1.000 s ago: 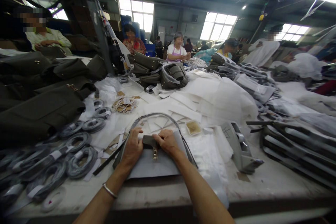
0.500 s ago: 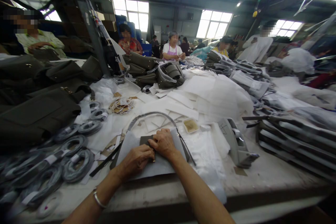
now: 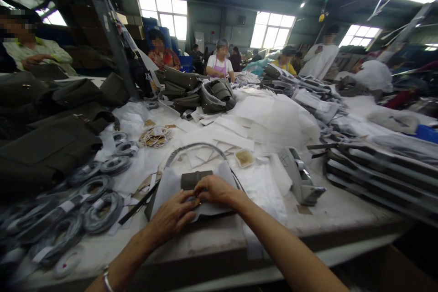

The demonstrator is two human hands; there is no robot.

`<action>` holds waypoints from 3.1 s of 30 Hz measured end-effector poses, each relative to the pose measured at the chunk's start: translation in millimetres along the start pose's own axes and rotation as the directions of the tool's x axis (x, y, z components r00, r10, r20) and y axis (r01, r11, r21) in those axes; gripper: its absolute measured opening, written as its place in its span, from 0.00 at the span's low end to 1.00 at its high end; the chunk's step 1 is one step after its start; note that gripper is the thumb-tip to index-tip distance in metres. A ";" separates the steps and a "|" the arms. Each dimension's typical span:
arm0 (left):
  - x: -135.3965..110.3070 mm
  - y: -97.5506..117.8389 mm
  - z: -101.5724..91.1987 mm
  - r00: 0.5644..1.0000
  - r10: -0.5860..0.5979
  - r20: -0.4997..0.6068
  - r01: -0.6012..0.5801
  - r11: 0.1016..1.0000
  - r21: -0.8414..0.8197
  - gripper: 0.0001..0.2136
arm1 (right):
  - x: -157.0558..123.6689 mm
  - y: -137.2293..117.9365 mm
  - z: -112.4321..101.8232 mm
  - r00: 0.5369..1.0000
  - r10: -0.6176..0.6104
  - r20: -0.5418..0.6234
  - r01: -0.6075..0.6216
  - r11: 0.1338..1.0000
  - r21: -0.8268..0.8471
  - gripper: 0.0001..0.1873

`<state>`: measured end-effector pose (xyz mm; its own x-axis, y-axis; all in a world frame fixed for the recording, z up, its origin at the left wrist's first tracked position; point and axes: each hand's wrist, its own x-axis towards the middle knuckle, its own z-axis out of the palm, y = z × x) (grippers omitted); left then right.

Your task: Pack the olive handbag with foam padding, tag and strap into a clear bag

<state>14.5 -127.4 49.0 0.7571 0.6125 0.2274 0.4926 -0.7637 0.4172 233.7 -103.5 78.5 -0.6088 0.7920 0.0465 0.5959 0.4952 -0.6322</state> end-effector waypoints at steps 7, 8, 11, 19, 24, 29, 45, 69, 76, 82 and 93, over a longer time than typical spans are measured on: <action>-7.5 -7.6 13.5 0.998 0.048 -0.043 -0.047 0.999 0.016 0.14 | 6.0 9.2 4.6 0.996 -0.068 0.064 0.071 0.996 -0.045 0.10; -7.2 -7.5 14.6 0.999 0.039 -0.038 -0.038 0.999 0.016 0.14 | 7.6 9.7 3.6 0.994 -0.064 0.084 0.068 0.997 -0.044 0.10; -4.5 -5.8 15.7 1.000 0.012 -0.014 -0.011 1.000 0.028 0.16 | 9.9 8.6 1.8 0.989 -0.057 0.134 0.065 0.996 -0.059 0.10; -1.8 -1.9 6.0 0.999 -0.018 0.036 0.018 1.000 -0.004 0.14 | 11.9 5.6 0.5 0.992 -0.043 0.123 0.060 0.989 -0.136 0.06; -6.5 -1.8 4.5 0.994 0.085 0.061 -0.089 0.993 0.073 0.18 | 14.8 -8.8 9.8 0.992 0.101 0.077 -0.073 0.948 -0.309 0.05; -11.9 0.2 34.3 0.984 0.145 -0.104 -0.110 0.952 0.284 0.15 | 7.3 -22.3 40.8 0.946 0.260 -0.194 -0.320 0.840 -0.437 0.07; -20.2 5.5 42.6 0.870 0.404 -0.282 -0.121 0.729 0.674 0.22 | -33.3 -24.6 42.3 0.980 0.049 -0.192 -0.149 0.824 -0.547 0.11; -23.3 -0.8 56.6 0.855 0.315 -0.413 -0.033 0.826 0.563 0.21 | 40.7 136.0 -108.0 0.733 0.500 -0.461 -0.680 0.558 -0.476 0.16; -22.0 12.2 59.4 0.847 0.189 -0.498 0.043 0.907 0.418 0.20 | 24.3 83.6 -125.1 0.746 0.306 -0.591 -0.631 0.606 -0.483 0.17; -25.3 11.7 56.1 0.904 0.210 -0.373 0.006 0.866 0.501 0.23 | -5.8 -35.9 -42.1 0.889 -0.280 -0.363 0.002 0.794 -0.608 0.17; -36.0 8.6 59.0 0.908 0.224 -0.355 -0.054 0.900 0.432 0.19 | -34.3 -39.8 72.6 0.925 -0.108 -0.364 -0.152 0.773 -0.616 0.16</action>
<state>16.9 -168.0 -7.6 0.6452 0.4569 0.6123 0.5880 -0.8087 -0.0162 192.9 -176.3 46.0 -0.4372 0.8090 0.3929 0.8756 0.4827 -0.0195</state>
